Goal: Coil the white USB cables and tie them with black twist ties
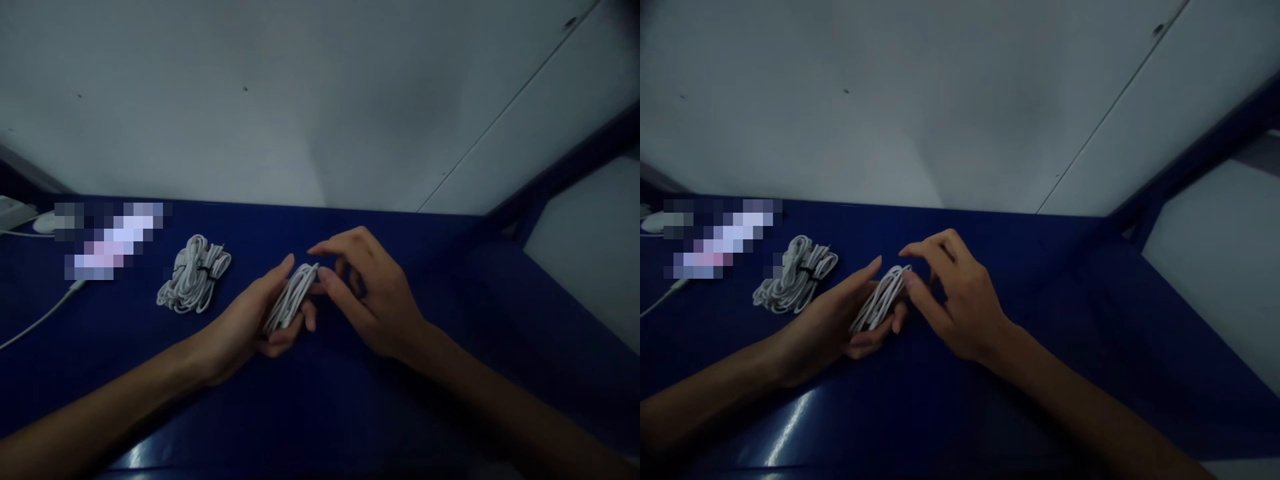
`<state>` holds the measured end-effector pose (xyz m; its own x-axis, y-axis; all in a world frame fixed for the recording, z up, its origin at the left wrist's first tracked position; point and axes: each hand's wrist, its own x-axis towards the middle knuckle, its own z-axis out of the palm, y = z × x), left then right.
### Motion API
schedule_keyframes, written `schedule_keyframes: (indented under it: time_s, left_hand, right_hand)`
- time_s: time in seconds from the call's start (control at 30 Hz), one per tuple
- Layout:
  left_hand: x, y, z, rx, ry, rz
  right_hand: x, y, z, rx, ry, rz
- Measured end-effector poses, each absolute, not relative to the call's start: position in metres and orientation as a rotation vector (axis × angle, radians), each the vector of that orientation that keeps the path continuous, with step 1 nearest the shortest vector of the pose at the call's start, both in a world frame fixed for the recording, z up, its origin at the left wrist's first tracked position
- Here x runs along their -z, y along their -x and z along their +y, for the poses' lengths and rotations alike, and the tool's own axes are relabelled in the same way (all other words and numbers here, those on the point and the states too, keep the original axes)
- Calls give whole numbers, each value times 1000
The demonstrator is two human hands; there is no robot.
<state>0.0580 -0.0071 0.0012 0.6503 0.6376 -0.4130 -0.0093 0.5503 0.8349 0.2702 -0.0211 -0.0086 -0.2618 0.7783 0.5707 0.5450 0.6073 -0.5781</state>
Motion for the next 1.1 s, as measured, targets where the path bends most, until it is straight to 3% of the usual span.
schedule_keyframes:
  time_s: [0.27, 0.5, 0.7, 0.8, 0.97, 1.1]
  left_hand:
    - [-6, -58, -5, -403, -1118, 917]
    - [-3, -60, -1, -724, -943, 848]
    - [2, -61, -1, -879, -1018, 730]
    - [3, -62, -2, -939, -1129, 789]
    - [-3, -64, -5, -977, -1252, 871]
    - [-5, -64, -7, -956, -1210, 874]
  right_hand:
    - [16, -271, -24, -476, 906, -2111]
    - [10, -268, -21, -955, 1152, -1706]
    - [12, -266, -19, -1224, 1043, -1435]
    - [11, -265, -22, -1122, 1040, -1485]
    - [13, -262, -27, -600, 1086, -1775]
    - [13, -260, -27, -378, 1034, -1814]
